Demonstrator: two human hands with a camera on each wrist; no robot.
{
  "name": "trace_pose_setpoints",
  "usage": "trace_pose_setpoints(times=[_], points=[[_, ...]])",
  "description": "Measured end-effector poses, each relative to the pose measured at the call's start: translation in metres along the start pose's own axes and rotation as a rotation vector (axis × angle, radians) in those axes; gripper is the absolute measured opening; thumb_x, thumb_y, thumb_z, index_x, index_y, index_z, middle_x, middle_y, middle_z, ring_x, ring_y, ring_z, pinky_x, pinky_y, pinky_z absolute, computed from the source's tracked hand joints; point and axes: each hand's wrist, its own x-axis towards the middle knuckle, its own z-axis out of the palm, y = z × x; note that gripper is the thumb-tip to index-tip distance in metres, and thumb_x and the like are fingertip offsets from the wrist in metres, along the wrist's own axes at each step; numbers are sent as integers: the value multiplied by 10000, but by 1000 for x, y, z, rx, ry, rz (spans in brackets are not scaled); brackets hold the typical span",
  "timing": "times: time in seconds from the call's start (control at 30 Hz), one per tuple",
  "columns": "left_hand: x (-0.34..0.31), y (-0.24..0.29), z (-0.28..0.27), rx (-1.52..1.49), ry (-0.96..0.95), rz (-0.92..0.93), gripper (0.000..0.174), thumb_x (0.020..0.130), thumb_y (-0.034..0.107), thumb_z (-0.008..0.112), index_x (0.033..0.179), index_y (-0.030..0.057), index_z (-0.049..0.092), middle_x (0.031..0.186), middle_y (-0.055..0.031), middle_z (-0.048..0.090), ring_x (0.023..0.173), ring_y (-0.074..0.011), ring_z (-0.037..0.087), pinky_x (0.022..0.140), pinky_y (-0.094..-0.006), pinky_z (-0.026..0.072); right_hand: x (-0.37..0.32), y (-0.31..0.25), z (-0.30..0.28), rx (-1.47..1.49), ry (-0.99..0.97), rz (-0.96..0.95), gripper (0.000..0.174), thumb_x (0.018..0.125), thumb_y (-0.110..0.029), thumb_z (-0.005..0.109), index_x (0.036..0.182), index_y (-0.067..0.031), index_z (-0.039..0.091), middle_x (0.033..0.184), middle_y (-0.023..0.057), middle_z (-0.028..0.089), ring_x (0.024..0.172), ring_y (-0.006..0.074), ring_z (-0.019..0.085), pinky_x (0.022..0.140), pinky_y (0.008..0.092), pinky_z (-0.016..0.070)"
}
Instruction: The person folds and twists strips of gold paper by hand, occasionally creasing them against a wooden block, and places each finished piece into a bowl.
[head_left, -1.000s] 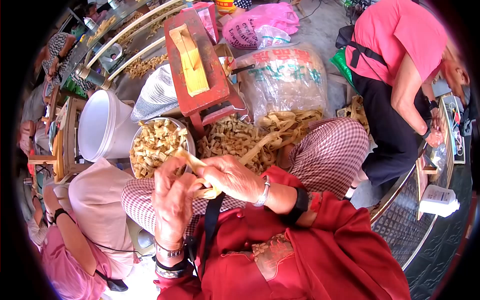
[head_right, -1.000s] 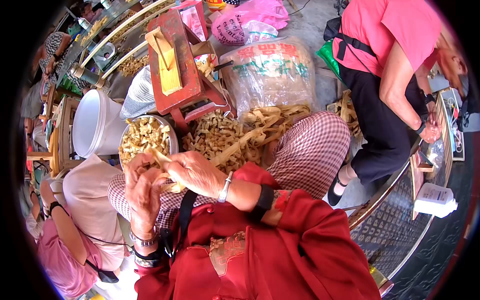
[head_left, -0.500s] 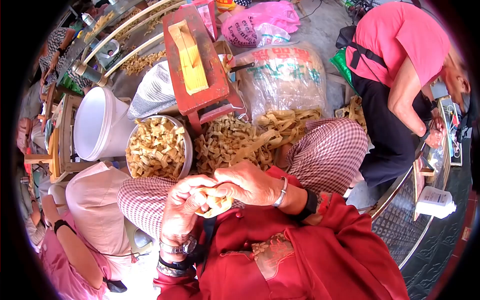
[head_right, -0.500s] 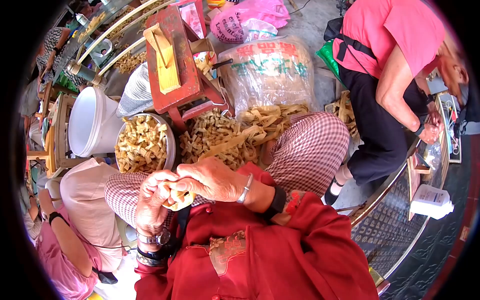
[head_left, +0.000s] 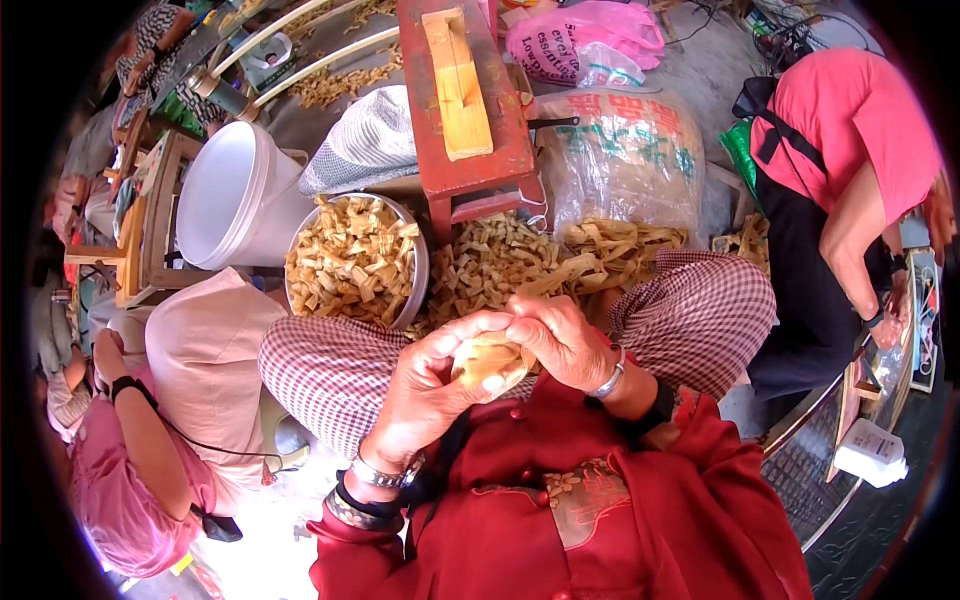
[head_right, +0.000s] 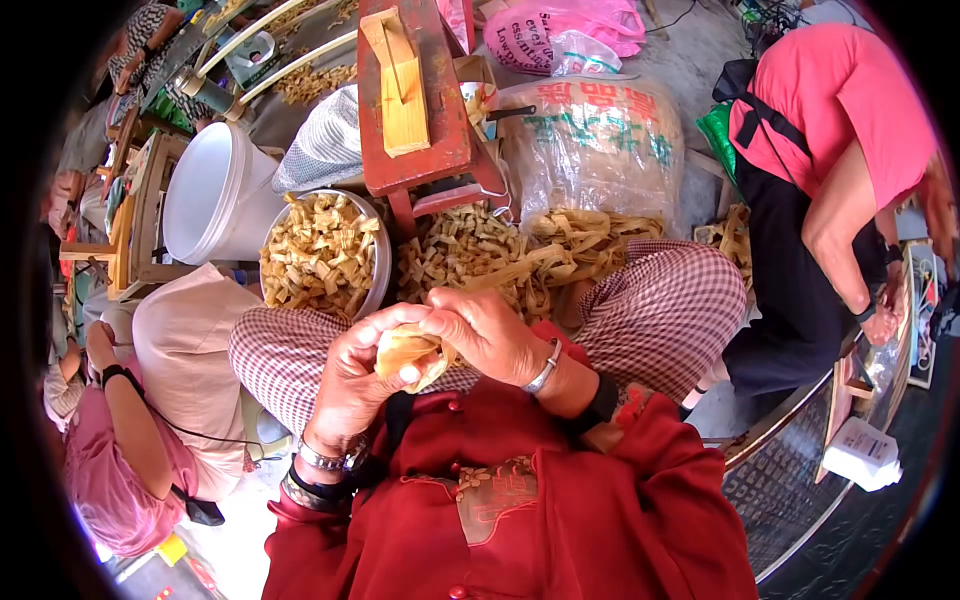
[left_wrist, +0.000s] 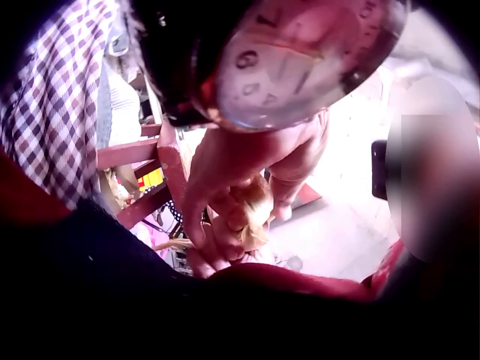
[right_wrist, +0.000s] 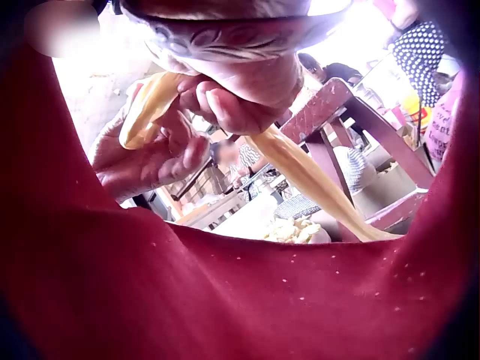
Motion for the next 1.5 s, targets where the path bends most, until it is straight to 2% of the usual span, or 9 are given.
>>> trace_pose_setpoints(times=[0.27, 0.37, 0.5, 0.77, 1.03, 1.13, 1.17, 1.23, 1.5], points=[[20, -12, -8, 534, 45, 346, 451, 938, 373, 525, 1209, 15, 567, 1147, -123, 584, 1042, -214, 538, 895, -314, 435, 5, 10, 8, -75, 188, -56, 326, 948, -323, 515, 1005, -2, 525, 847, 91, 551, 727, 167, 542, 685, 295, 443], [12, -17, -18, 62, -45, -84, 506, 961, 412, 464, 1244, -3, 528, 1085, -130, 613, 942, -215, 602, 842, -291, 472, 4, 7, 5, -40, 233, 95, 389, 950, -360, 501, 1108, -5, 502, 964, 117, 554, 805, 177, 570, 743, 307, 453], [18, -17, -23, -417, -209, -197, 556, 958, 417, 459, 1247, -58, 478, 1018, -149, 615, 869, -238, 638, 802, -396, 544, 3, 12, 3, -16, 49, 22, 554, 958, -501, 392, 1169, 4, 476, 1012, 128, 562, 848, 206, 580, 765, 327, 455], [19, -22, -44, -660, -121, -21, 475, 955, 343, 485, 1071, -108, 582, 1093, -163, 509, 675, -187, 532, 746, -501, 553, -18, 16, -46, -2, 284, 237, 366, 982, -332, 434, 830, -19, 550, 761, 27, 571, 613, 91, 485, 574, 238, 406], [26, -9, -40, -424, -124, 54, 464, 968, 341, 457, 1019, -99, 595, 933, -143, 589, 723, -194, 576, 760, -424, 543, -7, -4, -37, 142, -261, 534, 344, 972, -304, 469, 1186, -35, 482, 854, 50, 557, 731, 103, 575, 477, 216, 502], [27, -13, -34, -391, -89, 27, 453, 965, 335, 464, 990, -94, 608, 882, -140, 581, 636, -200, 551, 678, -371, 531, 8, -20, -19, 199, -409, 644, 281, 983, -269, 431, 1057, -24, 548, 777, 31, 556, 676, 102, 543, 487, 237, 468], [27, -16, -34, -431, -95, 54, 444, 966, 325, 462, 980, -94, 608, 879, -140, 577, 611, -199, 536, 656, -369, 529, 5, -6, -15, 21, -371, 263, 290, 975, -247, 435, 888, -9, 575, 700, 37, 537, 608, 117, 511, 556, 265, 437], [21, -16, -32, -521, -65, 109, 438, 968, 316, 457, 970, -96, 607, 886, -148, 572, 606, -197, 530, 630, -375, 528, 6, -24, -17, 10, -301, 363, 313, 963, -233, 452, 780, -3, 559, 653, 55, 524, 588, 137, 508, 604, 279, 415], [23, -13, -29, -570, -30, 89, 548, 962, 424, 430, 1078, -96, 557, 902, -148, 566, 629, -190, 552, 597, -372, 533, 0, -27, -29, -153, -254, 243, 284, 951, -232, 490, 799, -7, 573, 645, 85, 560, 573, 167, 538, 567, 291, 423]])
